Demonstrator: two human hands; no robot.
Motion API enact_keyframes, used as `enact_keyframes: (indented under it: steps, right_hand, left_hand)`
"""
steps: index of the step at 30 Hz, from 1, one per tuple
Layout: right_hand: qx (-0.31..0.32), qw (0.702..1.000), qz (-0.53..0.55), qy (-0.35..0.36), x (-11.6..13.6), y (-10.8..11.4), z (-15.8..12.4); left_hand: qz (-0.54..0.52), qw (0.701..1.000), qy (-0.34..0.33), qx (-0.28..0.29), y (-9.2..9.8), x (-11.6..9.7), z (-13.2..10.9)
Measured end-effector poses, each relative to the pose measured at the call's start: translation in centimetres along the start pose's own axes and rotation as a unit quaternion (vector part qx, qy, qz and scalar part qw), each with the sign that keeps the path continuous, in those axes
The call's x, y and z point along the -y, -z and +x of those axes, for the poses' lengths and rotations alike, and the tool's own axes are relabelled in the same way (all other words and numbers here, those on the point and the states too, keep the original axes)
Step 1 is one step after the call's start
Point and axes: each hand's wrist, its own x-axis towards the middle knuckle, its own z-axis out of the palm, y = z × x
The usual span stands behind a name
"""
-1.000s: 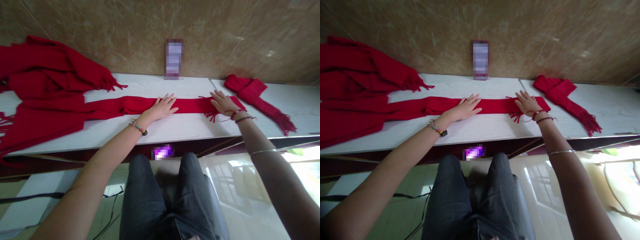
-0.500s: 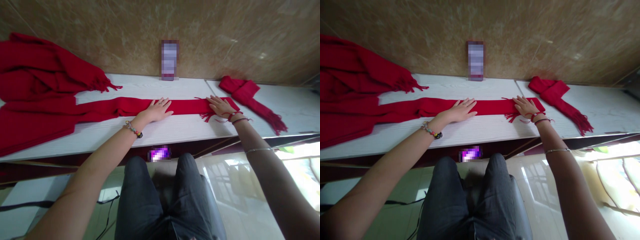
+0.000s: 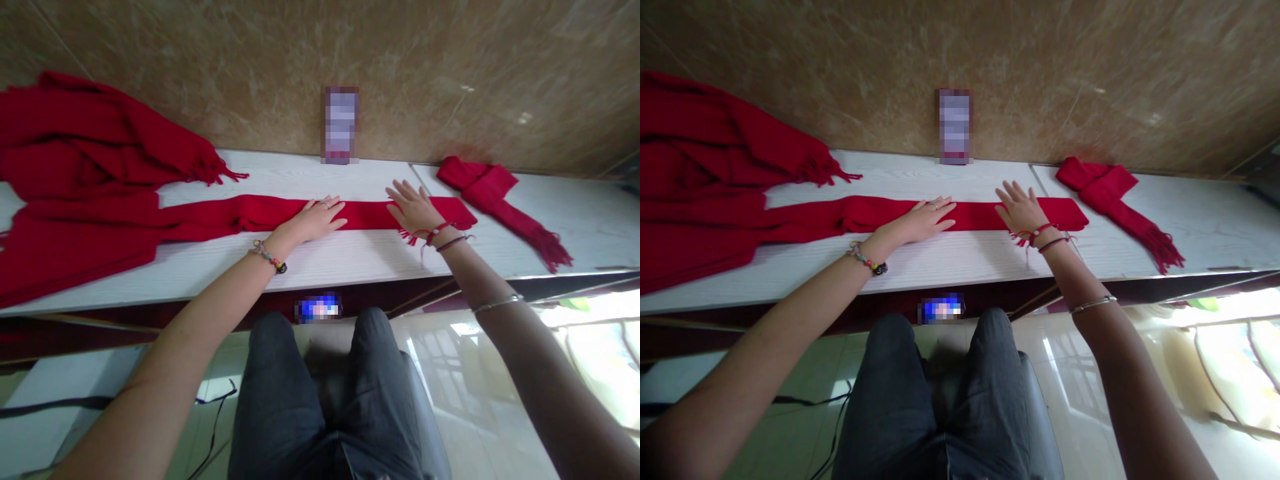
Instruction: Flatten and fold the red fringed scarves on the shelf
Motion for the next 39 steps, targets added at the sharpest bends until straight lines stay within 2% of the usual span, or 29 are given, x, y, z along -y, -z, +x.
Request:
enact_keyframes:
  steps: [3, 7, 13, 15, 18, 23, 26, 31, 39]
  right_hand:
    - [0.029, 0.998, 0.037, 0.052, 3.5, -1.2, 1.3]
    - [0.033, 0.995, 0.081, 0.05, 4.6, -2.7, 0.9]
    - [-0.034, 0.994, 0.101, 0.031, 3.8, -2.8, 0.1]
    - [-0.038, 0.995, 0.085, 0.023, 3.5, -2.6, -0.2]
    - [-0.008, 0.998, 0.052, 0.037, 1.9, -1.9, -0.9]
    - [0.057, 0.993, -0.021, 0.104, -2.4, -0.1, -2.3]
    - [0.072, 0.988, -0.055, 0.127, -3.9, 0.5, -2.7]
    - [0.066, 0.985, -0.061, 0.15, -4.0, 0.3, -2.7]
    - [0.072, 0.987, -0.046, 0.139, -4.1, 0.7, -2.5]
  left_hand:
    - [0.012, 1.0, 0.014, 0.025, 0.0, 0.0, 0.0]
    - [0.014, 0.999, 0.015, 0.045, 0.2, -0.2, -0.2]
    - [0.008, 0.998, 0.021, 0.054, 0.6, -0.5, -0.5]
    - [0.005, 0.998, 0.023, 0.053, 0.7, -0.5, -0.5]
    - [0.002, 1.0, 0.007, 0.029, 0.6, -0.4, -0.4]
    - [0.003, 0.996, -0.083, -0.008, 0.6, -0.3, 0.1]
    - [-0.002, 0.993, -0.114, -0.017, 0.7, -0.2, 0.2]
    - [-0.015, 0.99, -0.136, -0.045, 0.6, 0.1, 0.2]
    - [-0.014, 0.988, -0.141, -0.066, 0.7, 0.1, 0.3]
